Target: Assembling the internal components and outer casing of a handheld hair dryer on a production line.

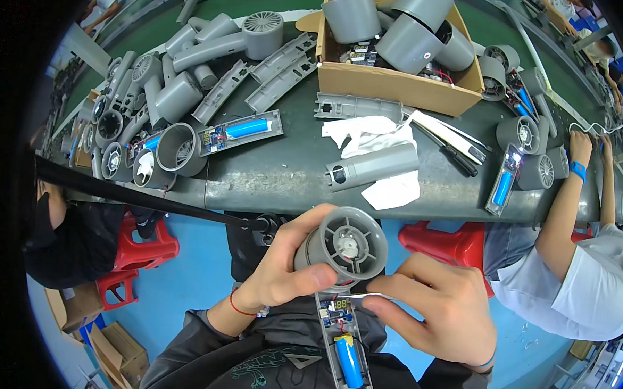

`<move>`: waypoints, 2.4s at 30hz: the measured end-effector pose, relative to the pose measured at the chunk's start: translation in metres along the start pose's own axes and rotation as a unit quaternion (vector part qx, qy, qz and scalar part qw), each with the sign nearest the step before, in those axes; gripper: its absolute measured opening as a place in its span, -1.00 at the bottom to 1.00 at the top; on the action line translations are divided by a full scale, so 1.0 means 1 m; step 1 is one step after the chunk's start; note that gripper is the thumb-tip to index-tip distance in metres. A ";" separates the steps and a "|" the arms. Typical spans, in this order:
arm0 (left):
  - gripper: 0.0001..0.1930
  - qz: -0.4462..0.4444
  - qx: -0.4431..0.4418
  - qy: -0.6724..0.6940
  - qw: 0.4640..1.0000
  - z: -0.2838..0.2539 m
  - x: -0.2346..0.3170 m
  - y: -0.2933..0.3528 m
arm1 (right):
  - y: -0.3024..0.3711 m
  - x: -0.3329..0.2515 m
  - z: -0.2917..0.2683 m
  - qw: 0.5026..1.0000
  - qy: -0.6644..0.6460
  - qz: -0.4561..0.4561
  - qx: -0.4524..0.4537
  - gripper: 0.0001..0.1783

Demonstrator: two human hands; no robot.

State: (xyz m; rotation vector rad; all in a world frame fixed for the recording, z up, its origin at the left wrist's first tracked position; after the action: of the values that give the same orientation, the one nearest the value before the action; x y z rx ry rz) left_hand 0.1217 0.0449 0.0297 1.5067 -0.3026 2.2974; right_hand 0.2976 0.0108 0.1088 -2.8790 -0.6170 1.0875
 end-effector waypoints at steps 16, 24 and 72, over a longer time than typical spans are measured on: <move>-0.51 0.013 0.005 -0.003 1.000 0.000 -0.006 -0.001 | 0.002 0.007 0.018 0.956 -0.242 0.167 -0.010 -0.82; -0.45 0.027 -0.018 0.012 0.999 0.003 -0.004 0.001 | 0.009 0.012 0.018 0.952 -0.295 0.085 -0.006 -0.89; -0.64 0.120 0.068 -0.128 0.982 0.002 0.000 0.001 | 0.015 0.013 0.019 0.962 -0.240 0.071 0.106 -0.67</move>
State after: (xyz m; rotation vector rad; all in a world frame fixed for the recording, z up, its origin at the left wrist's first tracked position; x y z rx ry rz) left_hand 0.1228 0.0434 0.0310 1.9358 -0.4259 2.3423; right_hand 0.2999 -0.0006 0.0842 -2.5136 -0.2709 1.7744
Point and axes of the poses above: each hand's wrist, its own y-axis away from the middle knuckle, its own z-axis out of the palm, x = y × z, the point moved 3 cm from there along -y, towards the middle knuckle, and after that the axes turned 12 degrees about x, right-handed, at the moved point
